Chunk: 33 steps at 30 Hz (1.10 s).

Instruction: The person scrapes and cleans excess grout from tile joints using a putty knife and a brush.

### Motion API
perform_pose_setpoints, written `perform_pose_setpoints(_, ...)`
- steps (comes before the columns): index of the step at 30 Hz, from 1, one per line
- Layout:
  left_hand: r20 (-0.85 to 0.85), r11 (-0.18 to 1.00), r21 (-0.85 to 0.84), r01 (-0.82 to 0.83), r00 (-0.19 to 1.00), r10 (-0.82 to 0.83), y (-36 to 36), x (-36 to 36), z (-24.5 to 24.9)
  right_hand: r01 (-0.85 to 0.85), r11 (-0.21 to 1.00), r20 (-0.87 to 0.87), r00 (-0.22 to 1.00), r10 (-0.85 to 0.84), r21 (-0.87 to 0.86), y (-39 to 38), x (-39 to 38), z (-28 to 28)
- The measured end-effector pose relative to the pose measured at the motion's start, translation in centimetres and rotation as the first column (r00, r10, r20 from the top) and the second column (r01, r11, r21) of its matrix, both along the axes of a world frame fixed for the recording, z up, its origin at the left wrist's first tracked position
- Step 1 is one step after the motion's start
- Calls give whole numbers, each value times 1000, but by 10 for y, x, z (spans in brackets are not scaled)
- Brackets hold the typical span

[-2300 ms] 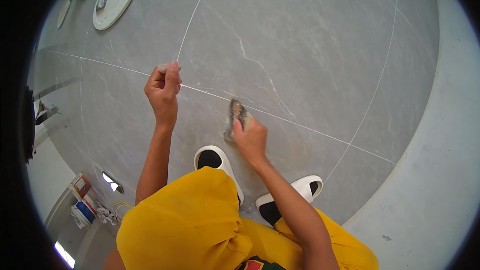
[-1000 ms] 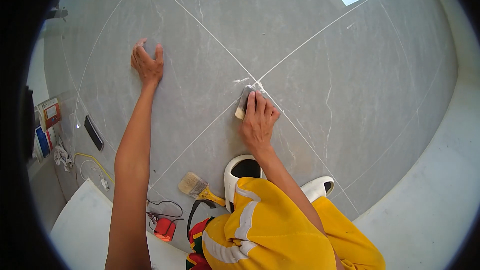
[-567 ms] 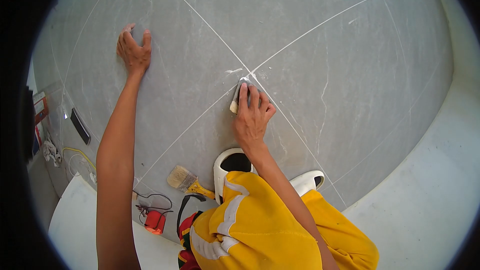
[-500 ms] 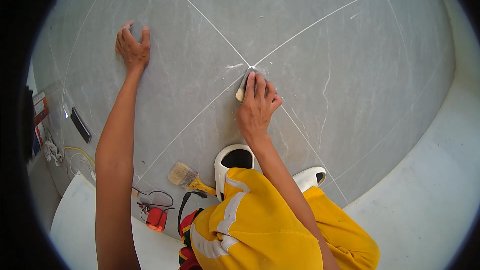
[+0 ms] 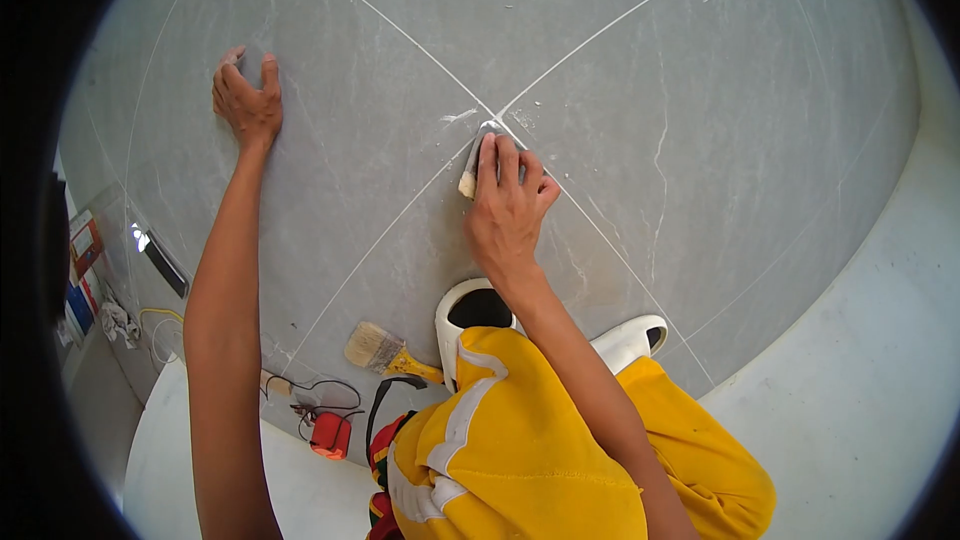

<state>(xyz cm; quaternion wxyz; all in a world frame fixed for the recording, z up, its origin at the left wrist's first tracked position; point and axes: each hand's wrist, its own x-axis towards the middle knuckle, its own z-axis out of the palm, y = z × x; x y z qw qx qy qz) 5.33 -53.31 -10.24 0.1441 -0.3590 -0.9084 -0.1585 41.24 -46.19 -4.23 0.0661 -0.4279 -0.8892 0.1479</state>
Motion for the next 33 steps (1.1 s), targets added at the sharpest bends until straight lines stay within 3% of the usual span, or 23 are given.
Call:
perform_pose_setpoints(19, -8, 1000, -10, 16, 1000, -16, -1, 2, 1, 73, 997, -24, 997, -74, -25, -2, -5, 8)
perform_pose_setpoints(22, 8, 1000, -6, 1, 1000, -1, 1, 5, 7, -55, 997, -144, 988, 46, -58, -40, -12, 17)
perform_pose_setpoints(26, 8, 1000, 5, 15, 1000, -15, 3, 5, 6, -311, 947, -59, 950, 307, -77, -79, -26, 11)
perform_pose_setpoints(30, 50, 1000, 10, 9, 999, -9, -2, 4, 5, -212, 972, -29, 976, 216, 100, -18, -42, -2)
perform_pose_setpoints(33, 62, 1000, 27, 14, 998, -16, 3, 4, 5, -134, 983, -24, 990, 138, 127, 29, -52, -1)
